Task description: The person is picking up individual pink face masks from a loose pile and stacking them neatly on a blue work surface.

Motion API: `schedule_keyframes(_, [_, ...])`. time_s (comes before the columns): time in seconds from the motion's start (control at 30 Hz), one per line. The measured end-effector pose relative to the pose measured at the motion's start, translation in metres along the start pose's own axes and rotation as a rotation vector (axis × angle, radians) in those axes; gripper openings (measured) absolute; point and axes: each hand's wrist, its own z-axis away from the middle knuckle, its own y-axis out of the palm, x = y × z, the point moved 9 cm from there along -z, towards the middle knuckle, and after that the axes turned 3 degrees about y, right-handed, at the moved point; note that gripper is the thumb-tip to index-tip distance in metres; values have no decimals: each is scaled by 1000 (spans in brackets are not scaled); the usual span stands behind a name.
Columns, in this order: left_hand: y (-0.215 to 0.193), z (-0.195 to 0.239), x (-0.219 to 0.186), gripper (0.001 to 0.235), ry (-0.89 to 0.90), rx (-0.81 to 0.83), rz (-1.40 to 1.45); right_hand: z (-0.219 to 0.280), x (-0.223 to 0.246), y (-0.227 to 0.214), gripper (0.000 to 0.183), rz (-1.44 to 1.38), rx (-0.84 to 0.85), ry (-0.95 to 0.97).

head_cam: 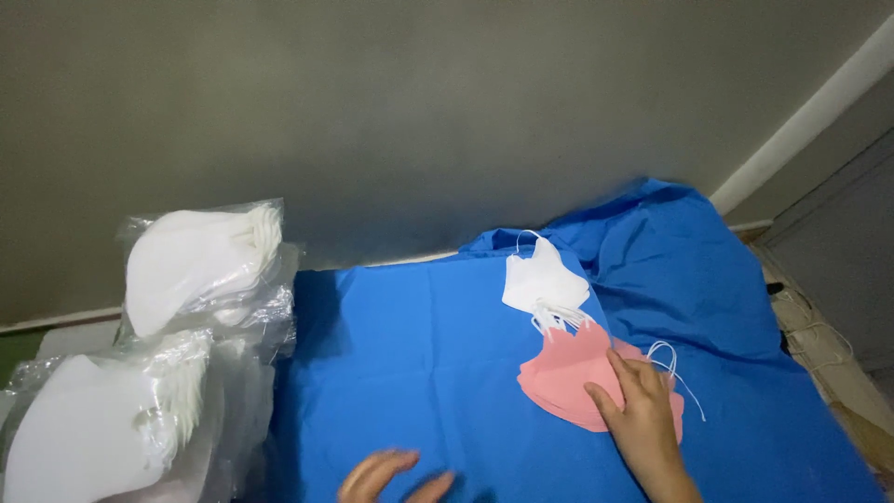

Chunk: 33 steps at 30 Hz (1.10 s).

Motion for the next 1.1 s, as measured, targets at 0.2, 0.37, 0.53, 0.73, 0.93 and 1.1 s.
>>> schedule_keyframes(0.2, [36, -53, -55, 27, 163, 237, 329, 3, 26, 3, 71, -204, 211, 215])
schedule_keyframes(0.37, [75, -47, -18, 31, 76, 311, 308, 0, 36, 3, 60, -186, 233, 140])
schedule_keyframes(0.53, [89, -40, 7, 28, -18, 345, 350, -1, 43, -6, 60, -210, 275, 179])
schedule_keyframes(0.73, [97, -46, -38, 35, 173, 316, 294, 16, 57, 6, 75, -155, 256, -58])
schedule_keyframes(0.93, [152, -33, -71, 67, 396, 555, 166, 3, 16, -24, 67, -314, 296, 117])
schedule_keyframes(1.1, [150, -41, -69, 45, 446, 433, 122, 20, -161, -67, 52, -268, -53, 723])
